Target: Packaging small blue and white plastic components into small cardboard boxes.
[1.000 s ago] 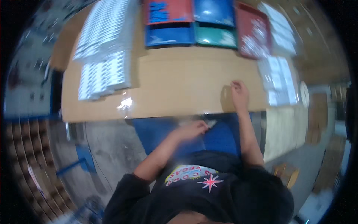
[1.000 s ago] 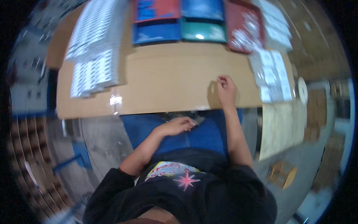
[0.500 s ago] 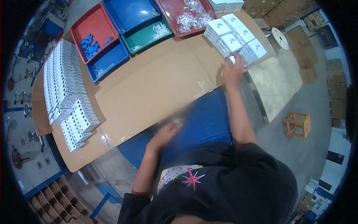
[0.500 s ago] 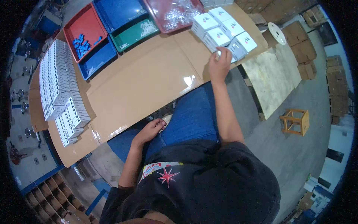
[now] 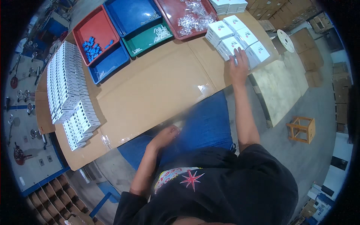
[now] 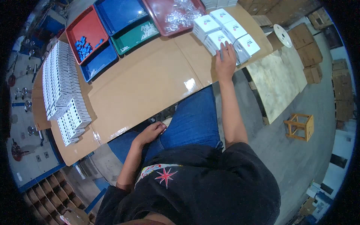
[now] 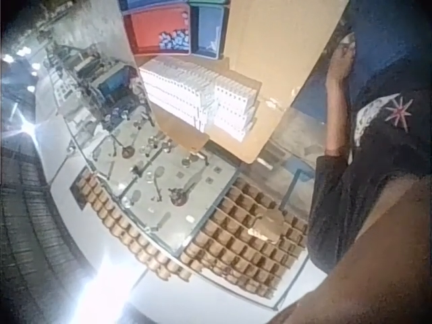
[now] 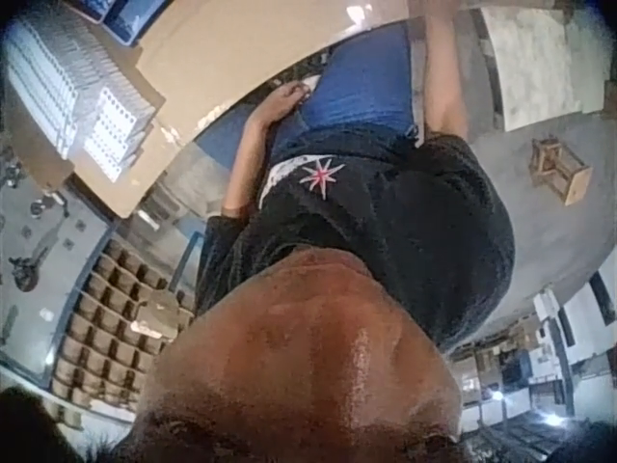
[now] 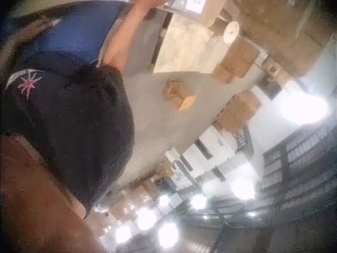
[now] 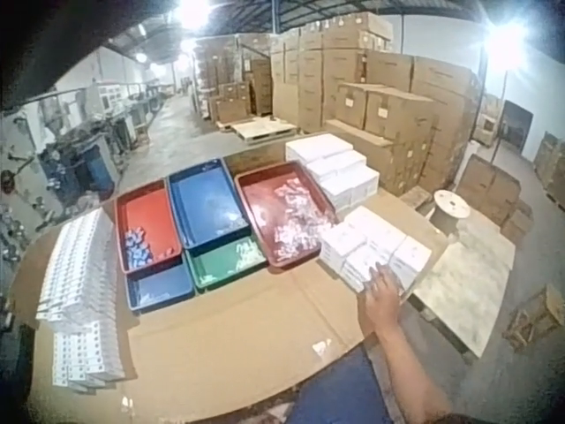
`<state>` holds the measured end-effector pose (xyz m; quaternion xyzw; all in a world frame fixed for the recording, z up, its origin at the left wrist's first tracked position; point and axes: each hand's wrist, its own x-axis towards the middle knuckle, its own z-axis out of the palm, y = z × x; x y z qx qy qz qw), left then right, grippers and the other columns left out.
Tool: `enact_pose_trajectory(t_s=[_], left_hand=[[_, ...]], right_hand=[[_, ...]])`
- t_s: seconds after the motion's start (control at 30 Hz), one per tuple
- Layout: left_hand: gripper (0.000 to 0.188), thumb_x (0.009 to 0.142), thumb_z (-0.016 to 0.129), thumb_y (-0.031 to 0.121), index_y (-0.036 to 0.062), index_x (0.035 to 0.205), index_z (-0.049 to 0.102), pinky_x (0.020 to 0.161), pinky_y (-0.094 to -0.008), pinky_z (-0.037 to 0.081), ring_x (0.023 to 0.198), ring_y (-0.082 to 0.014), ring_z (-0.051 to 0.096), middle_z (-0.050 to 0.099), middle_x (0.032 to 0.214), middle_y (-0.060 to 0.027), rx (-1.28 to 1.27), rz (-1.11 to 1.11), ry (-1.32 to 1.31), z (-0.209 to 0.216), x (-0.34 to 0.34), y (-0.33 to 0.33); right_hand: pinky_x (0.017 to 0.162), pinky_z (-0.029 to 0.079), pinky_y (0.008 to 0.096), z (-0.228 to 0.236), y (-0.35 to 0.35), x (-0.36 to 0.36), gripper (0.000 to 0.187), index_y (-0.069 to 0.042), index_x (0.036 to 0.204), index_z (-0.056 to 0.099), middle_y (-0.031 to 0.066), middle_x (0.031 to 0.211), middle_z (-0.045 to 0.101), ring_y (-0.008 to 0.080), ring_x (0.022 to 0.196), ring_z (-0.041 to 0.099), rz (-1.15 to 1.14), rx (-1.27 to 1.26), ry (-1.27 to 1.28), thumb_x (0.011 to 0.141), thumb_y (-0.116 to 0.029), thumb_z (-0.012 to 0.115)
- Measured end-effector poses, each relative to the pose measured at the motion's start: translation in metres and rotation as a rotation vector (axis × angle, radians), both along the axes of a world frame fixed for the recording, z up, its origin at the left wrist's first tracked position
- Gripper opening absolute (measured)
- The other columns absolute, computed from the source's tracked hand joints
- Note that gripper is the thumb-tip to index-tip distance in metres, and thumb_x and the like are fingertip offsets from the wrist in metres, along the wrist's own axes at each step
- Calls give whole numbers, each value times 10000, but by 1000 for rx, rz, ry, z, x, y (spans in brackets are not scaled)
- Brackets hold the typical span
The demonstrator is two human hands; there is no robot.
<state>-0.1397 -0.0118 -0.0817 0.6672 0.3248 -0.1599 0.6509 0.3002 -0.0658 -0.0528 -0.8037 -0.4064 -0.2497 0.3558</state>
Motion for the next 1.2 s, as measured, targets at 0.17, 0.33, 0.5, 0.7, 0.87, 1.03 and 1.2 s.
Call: enact_pose_trajectory(t_s=[0.17, 0.33, 0.5, 0.7, 0.87, 1.03, 1.2], left_hand=[[375, 1068, 534, 335, 6, 1206, 649, 920, -290, 481, 1008, -144, 600, 676, 1052, -59, -7, -7, 7, 2, 2, 0], [379, 1070, 522, 336, 14, 1224, 649, 924, -290, 480, 1022, -152, 606, 682, 1066, -68, -3, -24, 16, -6, -1, 1], [409, 1068, 510, 359, 16, 1245, 646, 931, -289, 476, 1017, -160, 604, 674, 1045, -63, -56, 23, 18, 6, 2, 2], [424, 1092, 482, 374, 27, 1293, 620, 961, -298, 469, 1060, -142, 581, 659, 1125, -51, -73, -63, -141, 8, -3, 9], [443, 1105, 457, 383, 42, 1366, 564, 930, -285, 491, 1019, -138, 602, 653, 1168, -68, -202, -81, -201, 41, 7, 28], [458, 1112, 432, 379, 69, 1443, 494, 908, -296, 533, 1045, -166, 648, 656, 1219, -110, -207, 219, -406, 67, 34, 48], [578, 1110, 410, 422, 175, 1606, 249, 954, -358, 540, 1137, -215, 634, 567, 1382, -133, -204, 781, -646, 61, 63, 49]], right_hand=[[1097, 434, 458, -2, -1, 3, 353, -76, 1262, 710, 103, 1369, 644, 335, 1324, 555, -5, -7, -36, 916, -144, 712], [1054, 451, 437, 0, -3, -4, 336, -96, 1250, 724, 73, 1348, 663, 296, 1295, 584, 4, -21, -90, 918, -151, 718], [1028, 458, 426, 7, -7, -15, 340, -107, 1251, 726, 61, 1311, 685, 269, 1258, 615, 20, 21, -93, 915, -156, 726], [1017, 461, 414, 26, -9, -37, 341, -101, 1247, 726, 60, 1303, 689, 262, 1252, 621, 23, 26, -100, 908, -135, 732], [1003, 460, 405, 41, 0, -70, 356, -93, 1250, 717, 62, 1298, 692, 261, 1235, 630, 112, 31, -51, 895, -110, 742], [963, 459, 400, 49, 14, -127, 377, -82, 1257, 710, 66, 1311, 685, 260, 1226, 634, 287, 5, 26, 884, -115, 756], [933, 454, 385, 53, 21, -191, 407, -85, 1277, 704, 75, 1312, 685, 260, 1166, 655, 540, -17, 143, 875, -107, 761]])
